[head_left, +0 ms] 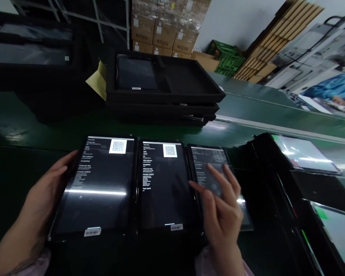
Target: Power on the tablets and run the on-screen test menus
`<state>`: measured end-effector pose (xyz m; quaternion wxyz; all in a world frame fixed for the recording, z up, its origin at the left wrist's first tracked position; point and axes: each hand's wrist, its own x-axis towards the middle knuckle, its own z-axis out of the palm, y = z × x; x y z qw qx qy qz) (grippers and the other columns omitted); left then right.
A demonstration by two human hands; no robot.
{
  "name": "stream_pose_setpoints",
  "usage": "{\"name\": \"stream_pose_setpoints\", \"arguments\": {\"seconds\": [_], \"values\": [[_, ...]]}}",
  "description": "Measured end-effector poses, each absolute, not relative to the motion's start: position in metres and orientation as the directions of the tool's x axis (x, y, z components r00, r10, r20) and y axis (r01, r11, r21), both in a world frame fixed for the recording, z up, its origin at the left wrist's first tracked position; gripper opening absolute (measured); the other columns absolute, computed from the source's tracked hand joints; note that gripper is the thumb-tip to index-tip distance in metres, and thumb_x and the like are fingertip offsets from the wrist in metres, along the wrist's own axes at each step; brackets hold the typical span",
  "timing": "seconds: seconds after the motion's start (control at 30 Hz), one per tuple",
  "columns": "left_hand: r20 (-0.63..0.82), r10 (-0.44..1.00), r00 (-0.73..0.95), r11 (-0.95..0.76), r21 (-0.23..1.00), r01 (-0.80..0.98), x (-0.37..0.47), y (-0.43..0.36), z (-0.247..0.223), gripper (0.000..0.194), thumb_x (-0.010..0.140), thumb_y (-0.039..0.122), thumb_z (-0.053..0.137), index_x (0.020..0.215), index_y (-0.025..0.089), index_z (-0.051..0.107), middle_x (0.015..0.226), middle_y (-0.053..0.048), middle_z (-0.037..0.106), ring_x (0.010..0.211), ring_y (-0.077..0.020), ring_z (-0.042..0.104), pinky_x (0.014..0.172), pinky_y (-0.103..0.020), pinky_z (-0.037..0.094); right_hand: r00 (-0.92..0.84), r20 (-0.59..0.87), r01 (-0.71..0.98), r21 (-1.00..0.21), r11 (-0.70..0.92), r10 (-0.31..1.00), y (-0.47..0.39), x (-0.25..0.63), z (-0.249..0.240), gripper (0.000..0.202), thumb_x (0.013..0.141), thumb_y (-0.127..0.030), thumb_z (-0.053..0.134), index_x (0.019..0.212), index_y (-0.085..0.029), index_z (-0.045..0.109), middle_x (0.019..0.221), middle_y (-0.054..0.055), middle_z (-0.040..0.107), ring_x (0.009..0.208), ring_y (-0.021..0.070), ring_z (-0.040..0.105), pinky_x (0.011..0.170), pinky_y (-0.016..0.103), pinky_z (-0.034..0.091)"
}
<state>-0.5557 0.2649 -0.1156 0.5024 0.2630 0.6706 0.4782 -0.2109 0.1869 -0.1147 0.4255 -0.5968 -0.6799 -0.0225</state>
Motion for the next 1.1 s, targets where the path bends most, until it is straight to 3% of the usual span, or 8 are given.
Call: {"name": "stream_pose_setpoints", "arguments": {"seconds": [0.1,0.27,0.47,0.6,0.73,0.93,1.1], "values": [[-0.472,0.816,-0.334,0.423,0.881,-0.211,-0.558,0.266,-0.119,0.052,0.074,0.040,0.069,0.126,0.033,0.069,0.134,0.003,0.068,0.134,-0.0341,0.053,0.126,-0.055,0.024,-0.114,0.488,0.798,-0.474,0.372,0.866,0.182,-0.232,-0.117,0.029,0.099,-0.014,0.052,0.108,-0.022,0.078,0.151,0.006,0.050,0.152,0.0371,0.025,0.115,0.062,0.040],[-0.425,0.835,-0.350,0.371,0.904,-0.212,-0.558,0.265,-0.124,0.049,0.073,0.035,0.070,0.122,0.032,0.072,0.135,0.003,0.068,0.137,-0.0338,0.049,0.127,-0.053,0.020,-0.344,0.297,0.778,-0.441,0.447,0.891,0.175,-0.260,-0.118,0.031,0.099,-0.018,0.052,0.123,-0.024,0.071,0.164,0.004,0.029,0.156,0.0384,0.005,0.111,0.062,0.047],[-0.369,0.885,-0.286,0.282,0.911,-0.302,-0.560,0.261,-0.132,0.050,0.072,0.032,0.070,0.121,0.025,0.073,0.136,-0.001,0.067,0.139,-0.0336,0.048,0.126,-0.050,0.023,-0.425,0.305,0.775,-0.364,0.516,0.852,0.170,-0.269,-0.123,0.033,0.099,-0.018,0.053,0.126,-0.026,0.070,0.165,0.002,0.029,0.154,0.0462,0.007,0.103,0.075,0.046],[-0.350,0.896,-0.274,0.275,0.921,-0.276,-0.563,0.259,-0.131,0.050,0.070,0.031,0.069,0.120,0.026,0.074,0.136,-0.003,0.067,0.136,-0.0338,0.051,0.122,-0.049,0.031,-0.323,0.418,0.786,-0.380,0.487,0.849,0.171,-0.259,-0.125,0.025,0.099,-0.019,0.055,0.109,-0.024,0.077,0.155,0.004,0.047,0.152,0.0456,0.018,0.106,0.070,0.045],[-0.339,0.904,-0.261,0.268,0.925,-0.271,-0.563,0.257,-0.128,0.050,0.068,0.029,0.069,0.117,0.025,0.074,0.138,-0.002,0.066,0.138,-0.0329,0.048,0.120,-0.046,0.035,-0.110,0.571,0.788,-0.449,0.421,0.813,0.173,-0.239,-0.123,0.024,0.098,-0.016,0.056,0.093,-0.021,0.079,0.137,0.007,0.063,0.145,0.0412,0.038,0.107,0.061,0.043],[-0.327,0.909,-0.257,0.264,0.931,-0.251,-0.565,0.257,-0.131,0.053,0.068,0.027,0.068,0.121,0.025,0.073,0.138,-0.003,0.066,0.138,-0.0324,0.049,0.120,-0.045,0.034,0.175,0.615,0.820,-0.523,0.232,0.769,0.174,-0.210,-0.120,0.026,0.101,-0.018,0.055,0.091,-0.016,0.079,0.126,0.012,0.070,0.135,0.0386,0.052,0.106,0.061,0.042],[-0.300,0.917,-0.262,0.256,0.948,-0.188,-0.565,0.258,-0.131,0.053,0.071,0.029,0.067,0.124,0.025,0.070,0.138,-0.001,0.065,0.140,-0.0320,0.046,0.123,-0.047,0.030,0.240,0.602,0.808,-0.559,0.187,0.762,0.174,-0.200,-0.122,0.026,0.100,-0.018,0.055,0.093,-0.012,0.079,0.122,0.015,0.071,0.128,0.0363,0.058,0.103,0.057,0.046]]}}
